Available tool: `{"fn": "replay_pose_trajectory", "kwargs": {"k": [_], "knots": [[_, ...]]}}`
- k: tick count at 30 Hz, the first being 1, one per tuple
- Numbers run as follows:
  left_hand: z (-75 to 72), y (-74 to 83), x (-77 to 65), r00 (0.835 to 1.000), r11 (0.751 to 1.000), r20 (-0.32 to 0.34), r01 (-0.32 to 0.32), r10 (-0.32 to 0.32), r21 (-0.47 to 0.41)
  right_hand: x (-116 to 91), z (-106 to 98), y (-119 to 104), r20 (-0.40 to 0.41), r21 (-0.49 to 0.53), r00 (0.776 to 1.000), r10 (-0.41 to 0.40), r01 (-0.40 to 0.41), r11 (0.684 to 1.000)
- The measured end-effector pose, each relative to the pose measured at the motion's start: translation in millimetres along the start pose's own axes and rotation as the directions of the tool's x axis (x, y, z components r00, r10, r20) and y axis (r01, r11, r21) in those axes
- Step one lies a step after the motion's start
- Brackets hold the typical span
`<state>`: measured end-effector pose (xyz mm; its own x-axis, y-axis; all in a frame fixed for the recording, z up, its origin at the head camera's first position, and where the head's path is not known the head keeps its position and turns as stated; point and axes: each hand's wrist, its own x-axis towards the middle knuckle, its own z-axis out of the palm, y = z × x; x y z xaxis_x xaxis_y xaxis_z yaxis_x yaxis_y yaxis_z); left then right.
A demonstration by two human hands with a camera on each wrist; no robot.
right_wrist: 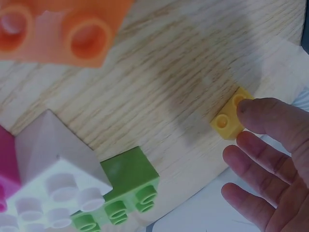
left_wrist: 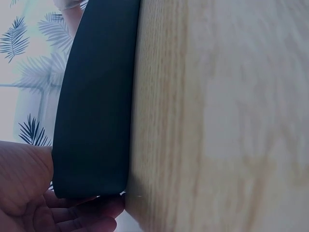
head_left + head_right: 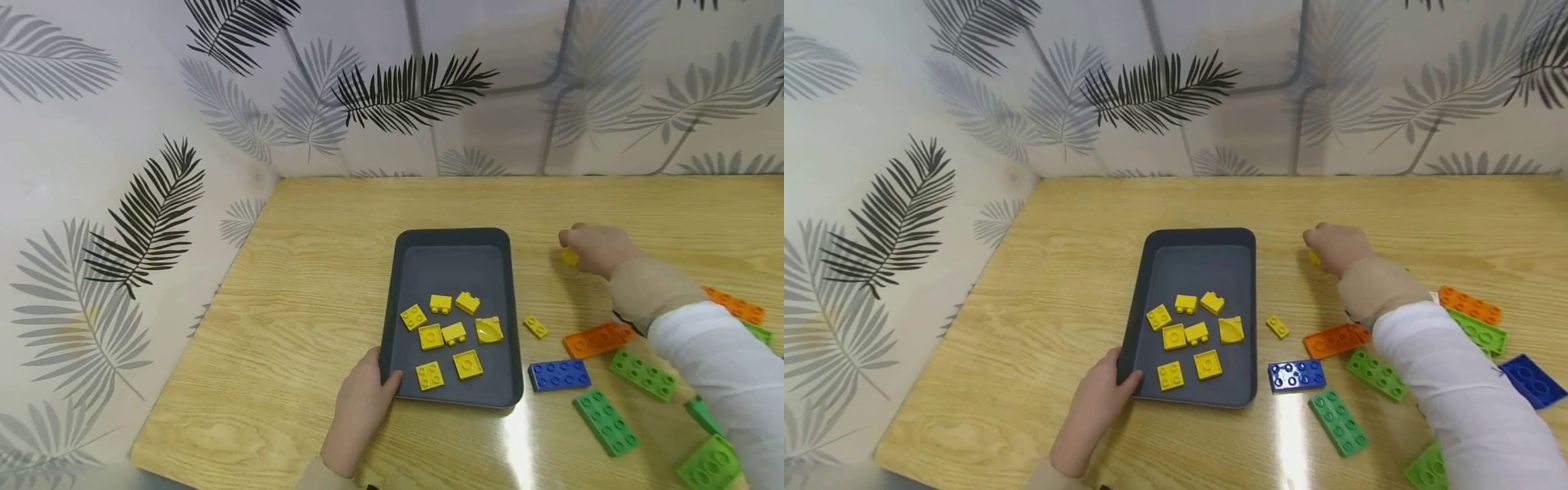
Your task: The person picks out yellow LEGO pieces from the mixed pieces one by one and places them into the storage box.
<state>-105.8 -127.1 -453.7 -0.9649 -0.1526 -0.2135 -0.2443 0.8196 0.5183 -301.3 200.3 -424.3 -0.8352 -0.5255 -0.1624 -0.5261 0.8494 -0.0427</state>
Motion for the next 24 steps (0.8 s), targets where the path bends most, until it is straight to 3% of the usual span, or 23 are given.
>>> {"fn": "replay_pose_trajectory", "kwargs": {"k": [9,17,24], "knots": [[-0.3,-0.3,0.7,1.000,1.000,0.006,-0.001,0.001,-0.009,1.9,4.9,-0.6,-0.016,0.019,1.000,0.027,-0.027,0.999],[-0.4,1.0,0.1,1.000,1.000,0.010,-0.007,0.007,-0.025,2.5,11.6,6.0,0.030,0.007,0.999,0.013,-0.013,1.000],[-2.6,1.0,1.2,1.000,1.000,0.017,0.005,-0.005,-0.017,5.7,7.8,0.6,-0.054,0.015,0.998,-0.021,0.022,1.000]]}}
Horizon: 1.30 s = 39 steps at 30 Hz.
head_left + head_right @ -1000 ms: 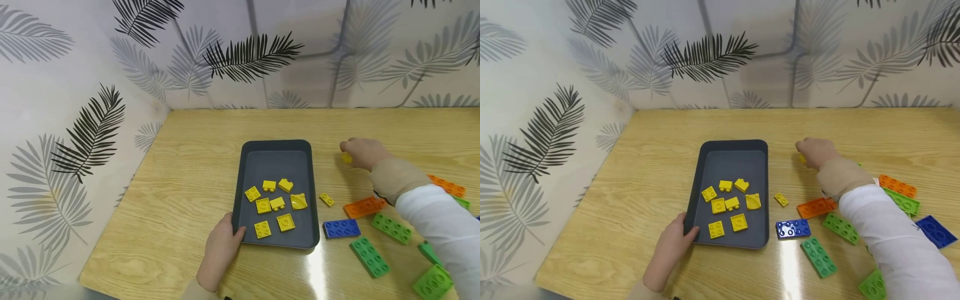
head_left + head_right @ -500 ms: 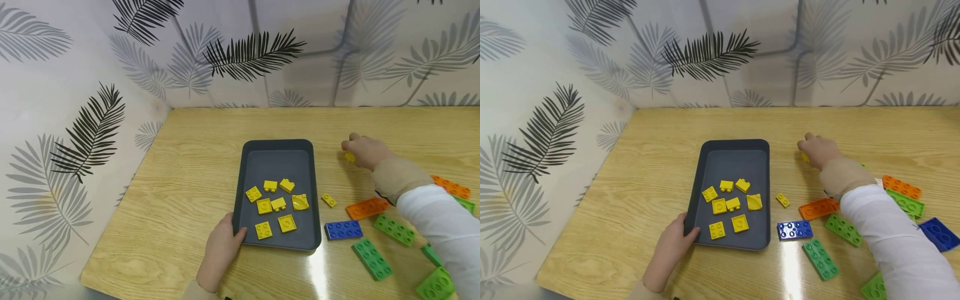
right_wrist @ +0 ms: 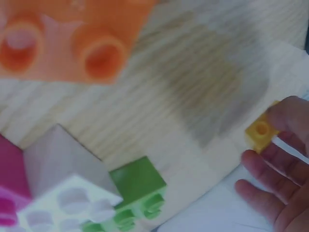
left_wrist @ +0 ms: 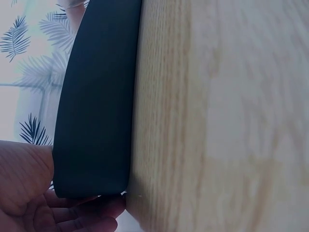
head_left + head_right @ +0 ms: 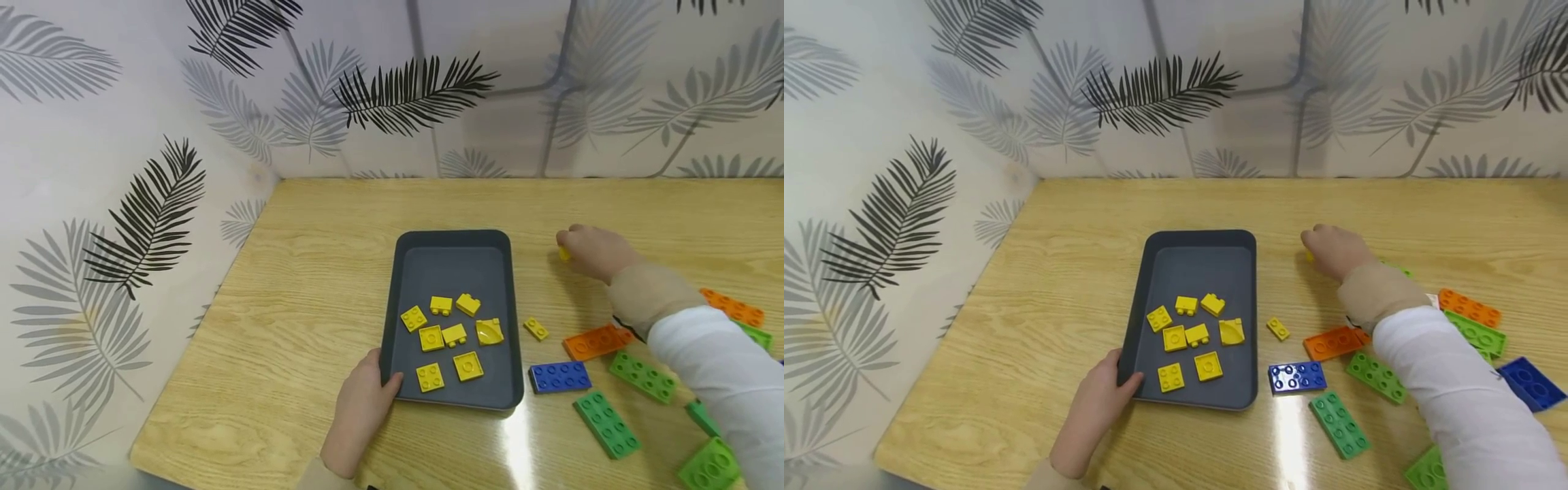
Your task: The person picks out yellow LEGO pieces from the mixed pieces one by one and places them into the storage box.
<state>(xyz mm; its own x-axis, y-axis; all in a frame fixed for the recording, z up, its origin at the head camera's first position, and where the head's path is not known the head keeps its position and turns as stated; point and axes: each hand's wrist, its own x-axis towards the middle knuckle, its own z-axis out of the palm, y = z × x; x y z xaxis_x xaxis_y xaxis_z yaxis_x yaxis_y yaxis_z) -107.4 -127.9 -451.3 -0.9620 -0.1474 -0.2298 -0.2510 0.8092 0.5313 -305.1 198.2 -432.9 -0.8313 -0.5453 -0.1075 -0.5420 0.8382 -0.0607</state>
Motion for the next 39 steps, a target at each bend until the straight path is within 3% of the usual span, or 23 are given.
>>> {"fn": "replay_pose_trajectory", "kwargs": {"k": [6,22,39], "knots": [[0.6,-0.8,-1.1,1.000,1.000,0.004,0.007,-0.007,-0.005,4.5,-10.1,-10.7,-0.028,0.037,0.999,-0.024,0.025,0.999],[1.4,-0.7,-1.3,1.000,1.000,-0.017,-0.009,0.009,-0.001,19.1,-28.9,-63.3,-0.035,-0.040,0.997,-0.070,0.069,0.997],[2.0,-2.2,-0.1,0.999,1.000,-0.021,-0.027,0.027,0.008,27.4,-29.6,-98.6,-0.053,-0.094,0.989,-0.141,0.136,0.986]]}}
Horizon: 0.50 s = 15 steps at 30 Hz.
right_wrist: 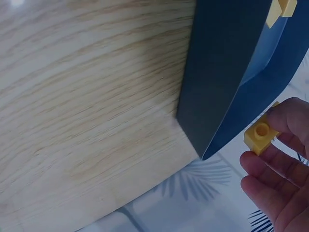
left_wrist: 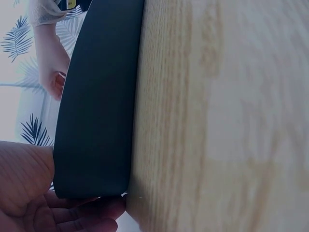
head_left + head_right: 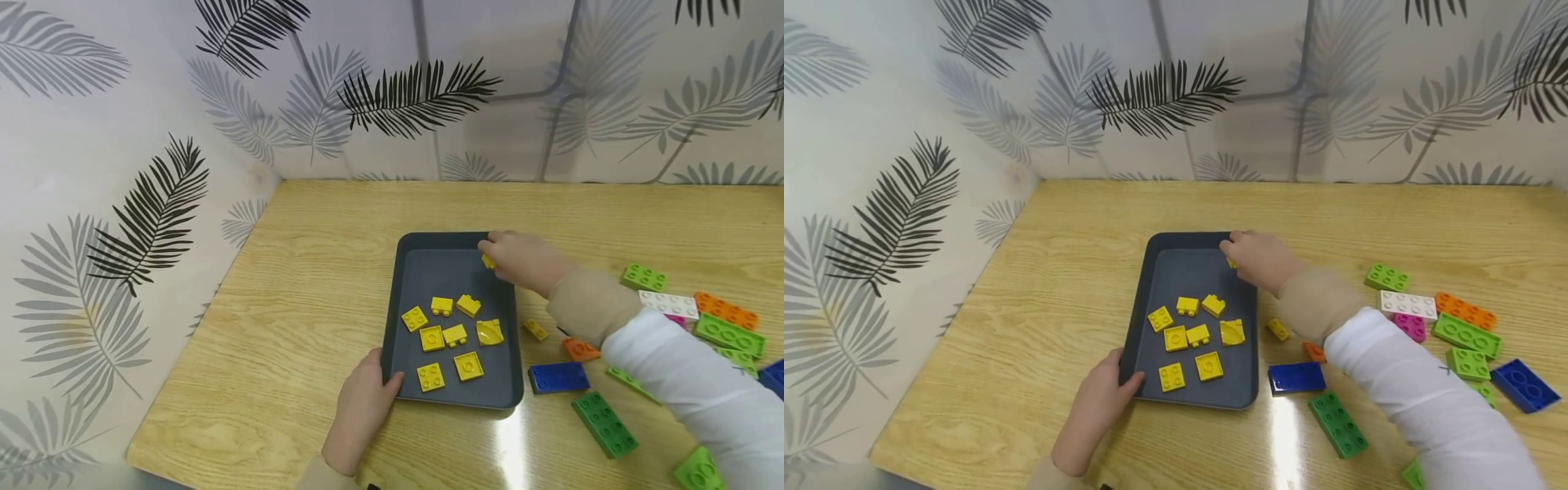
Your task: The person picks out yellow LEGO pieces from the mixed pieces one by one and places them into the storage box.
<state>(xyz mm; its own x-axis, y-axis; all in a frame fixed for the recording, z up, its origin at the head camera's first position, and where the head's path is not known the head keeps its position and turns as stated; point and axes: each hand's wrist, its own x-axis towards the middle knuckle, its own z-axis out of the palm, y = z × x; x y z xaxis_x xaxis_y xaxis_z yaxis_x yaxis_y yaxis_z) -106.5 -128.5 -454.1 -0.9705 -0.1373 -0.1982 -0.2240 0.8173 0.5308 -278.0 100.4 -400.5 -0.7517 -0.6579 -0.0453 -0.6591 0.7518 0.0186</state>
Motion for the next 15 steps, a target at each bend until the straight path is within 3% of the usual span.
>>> {"fn": "replay_pose_trajectory", "kwargs": {"k": [15], "knots": [[-0.4,-2.6,0.0,1.000,1.000,-0.006,-0.001,0.001,-0.018,15.3,6.3,-25.2,0.018,0.023,0.998,-0.057,0.056,0.998]]}}
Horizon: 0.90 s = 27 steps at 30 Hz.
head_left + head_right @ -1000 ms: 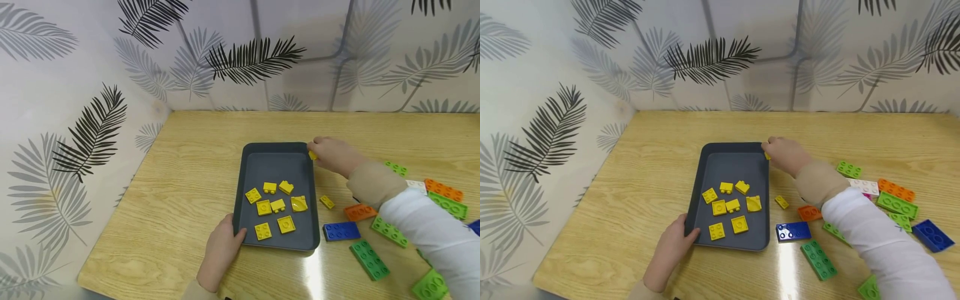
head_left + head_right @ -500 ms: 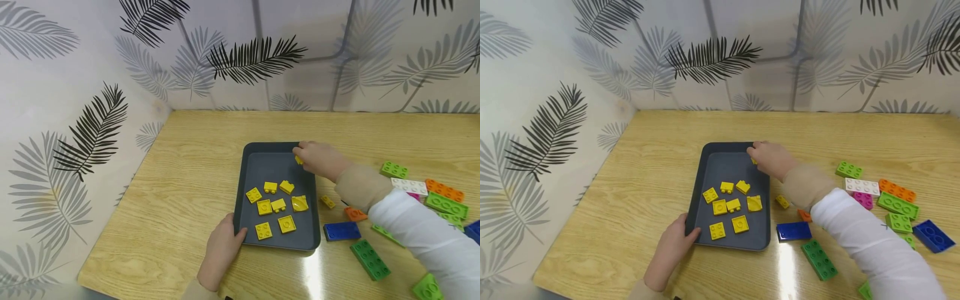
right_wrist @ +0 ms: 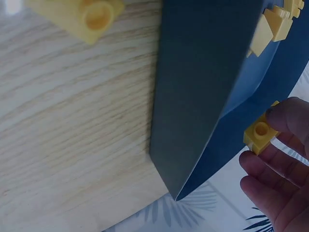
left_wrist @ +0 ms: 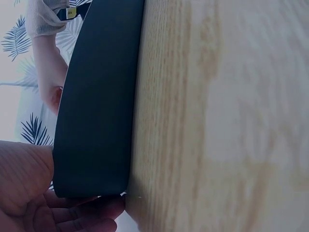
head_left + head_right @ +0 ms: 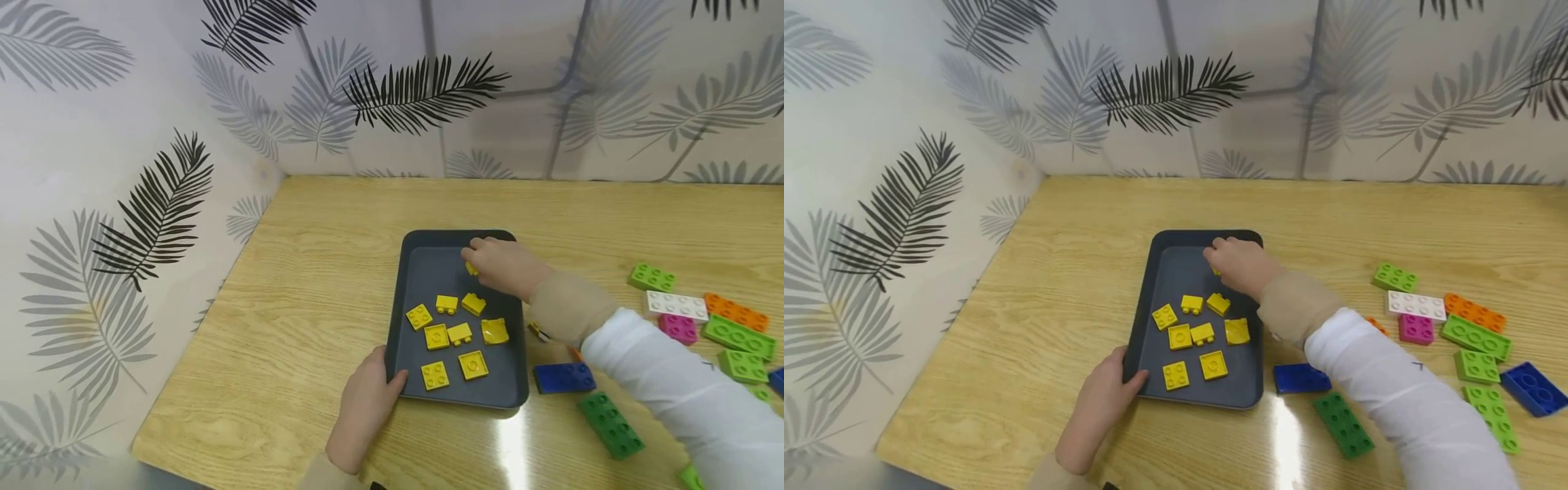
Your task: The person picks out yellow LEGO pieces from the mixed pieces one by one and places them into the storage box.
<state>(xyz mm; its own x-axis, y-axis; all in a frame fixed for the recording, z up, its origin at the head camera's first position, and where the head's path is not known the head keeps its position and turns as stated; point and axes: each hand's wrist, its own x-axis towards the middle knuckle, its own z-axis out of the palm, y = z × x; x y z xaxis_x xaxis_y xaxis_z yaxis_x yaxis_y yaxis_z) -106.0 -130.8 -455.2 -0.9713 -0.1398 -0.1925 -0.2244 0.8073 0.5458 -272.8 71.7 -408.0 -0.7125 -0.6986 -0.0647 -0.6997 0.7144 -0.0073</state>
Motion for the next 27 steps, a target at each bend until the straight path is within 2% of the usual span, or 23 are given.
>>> {"fn": "replay_pose_trajectory", "kwargs": {"k": [12,18,27], "knots": [[-2.1,-1.5,-0.5,1.000,1.000,0.004,0.001,-0.001,0.001,12.0,12.6,-11.7,0.030,-0.036,1.000,0.004,-0.003,0.999],[-1.4,-0.2,-0.1,1.000,1.000,0.013,0.008,-0.009,0.006,11.3,18.1,-8.2,0.069,-0.042,0.997,0.031,-0.028,0.999],[-1.0,-0.8,0.5,1.000,1.000,0.008,0.008,-0.008,0.007,9.8,17.2,-2.2,0.077,-0.018,0.996,0.047,-0.045,0.999]]}}
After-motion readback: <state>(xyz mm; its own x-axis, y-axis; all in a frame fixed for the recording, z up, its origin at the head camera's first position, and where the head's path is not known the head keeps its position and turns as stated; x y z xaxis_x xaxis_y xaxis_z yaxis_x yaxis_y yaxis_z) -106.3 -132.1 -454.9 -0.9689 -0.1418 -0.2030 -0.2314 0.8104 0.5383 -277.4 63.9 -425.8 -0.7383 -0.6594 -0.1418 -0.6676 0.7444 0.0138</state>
